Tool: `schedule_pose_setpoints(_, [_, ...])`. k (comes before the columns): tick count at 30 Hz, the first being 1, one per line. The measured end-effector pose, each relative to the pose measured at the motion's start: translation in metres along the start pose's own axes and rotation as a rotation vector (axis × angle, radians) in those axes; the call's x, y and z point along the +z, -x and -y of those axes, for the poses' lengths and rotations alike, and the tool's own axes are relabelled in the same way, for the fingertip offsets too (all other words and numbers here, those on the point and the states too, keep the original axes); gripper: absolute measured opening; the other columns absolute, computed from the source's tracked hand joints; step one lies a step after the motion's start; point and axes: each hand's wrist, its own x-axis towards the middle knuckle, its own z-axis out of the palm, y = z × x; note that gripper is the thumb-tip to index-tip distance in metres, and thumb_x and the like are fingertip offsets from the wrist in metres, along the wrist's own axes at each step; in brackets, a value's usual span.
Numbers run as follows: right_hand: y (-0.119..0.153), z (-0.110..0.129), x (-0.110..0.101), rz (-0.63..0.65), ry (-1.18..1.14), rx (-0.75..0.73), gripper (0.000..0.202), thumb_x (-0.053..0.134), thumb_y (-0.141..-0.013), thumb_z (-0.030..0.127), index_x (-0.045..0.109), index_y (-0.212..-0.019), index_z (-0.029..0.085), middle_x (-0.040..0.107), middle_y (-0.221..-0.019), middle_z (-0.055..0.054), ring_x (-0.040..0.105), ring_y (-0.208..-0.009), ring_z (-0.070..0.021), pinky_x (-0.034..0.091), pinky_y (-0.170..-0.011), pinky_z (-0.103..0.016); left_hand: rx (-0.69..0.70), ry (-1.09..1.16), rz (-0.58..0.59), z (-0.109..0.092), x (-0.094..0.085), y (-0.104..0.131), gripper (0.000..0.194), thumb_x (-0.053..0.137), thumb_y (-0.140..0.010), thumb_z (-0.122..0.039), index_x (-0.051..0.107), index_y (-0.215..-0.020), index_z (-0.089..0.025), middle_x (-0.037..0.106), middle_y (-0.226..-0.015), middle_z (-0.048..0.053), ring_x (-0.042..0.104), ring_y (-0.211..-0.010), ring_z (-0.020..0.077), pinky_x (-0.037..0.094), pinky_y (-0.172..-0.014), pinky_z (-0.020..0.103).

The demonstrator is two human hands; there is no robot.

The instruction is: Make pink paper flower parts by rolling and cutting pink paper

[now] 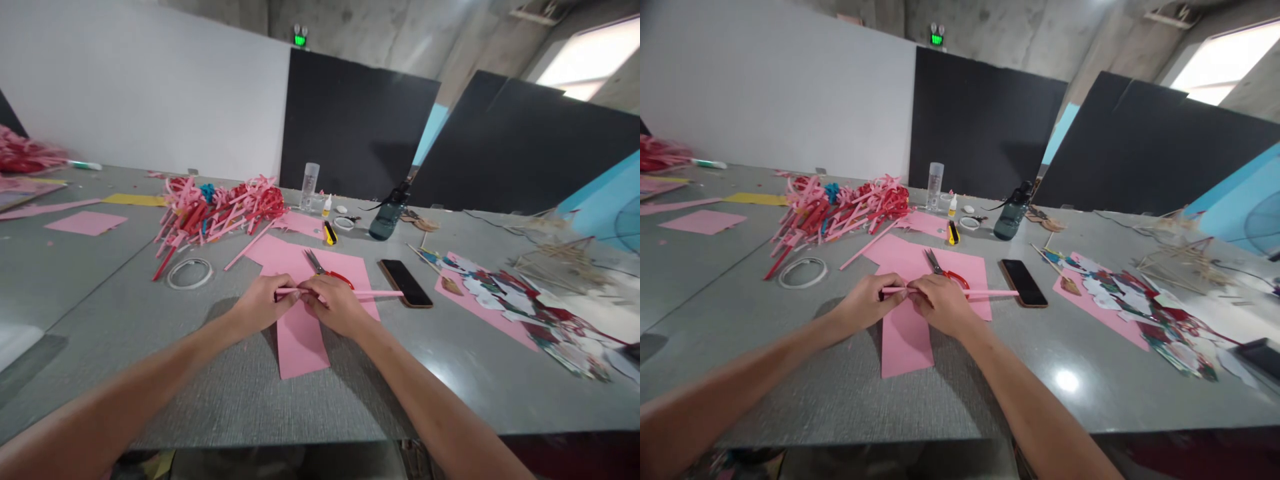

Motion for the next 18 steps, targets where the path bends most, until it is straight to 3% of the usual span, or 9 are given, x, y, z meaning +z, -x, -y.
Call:
schedule_pose_setpoints(11, [-0.0004, -0.003, 0.0019, -0.044, 0.011, -0.007, 0.019, 0.054, -0.093, 0.012, 0.068, -0.104, 0.019, 0.074, -0.097, -0.007, 0.067, -0.089, -0.0208, 0.049, -0.08, -0.032, -0.002, 0.011, -0.028, -0.002, -0.0008, -0.0006, 0.009, 0.058, -0.088, -0.026, 0.063, -0.09, -0.019, 0.065, -0.076, -0.002, 0.056, -0.067, 0.0123, 0.037, -0.061, 0.024])
schedule_pose_setpoints(18, [-0.0006, -0.0024, 0.0016, -0.096, 0.003, -0.022, 0.02, 0.055, -0.091, 0.009, 0.068, -0.102, 0.02, 0.075, -0.098, -0.007, 0.067, -0.089, -0.0204, 0.05, -0.079, -0.031, -0.011, 0.067, -0.014, -0.0011, -0.0021, 0.0002, 0.023, 0.051, -0.094, -0.033, 0.063, -0.084, -0.017, 0.057, -0.07, -0.003, 0.05, -0.066, 0.0112, 0.033, -0.06, 0.023])
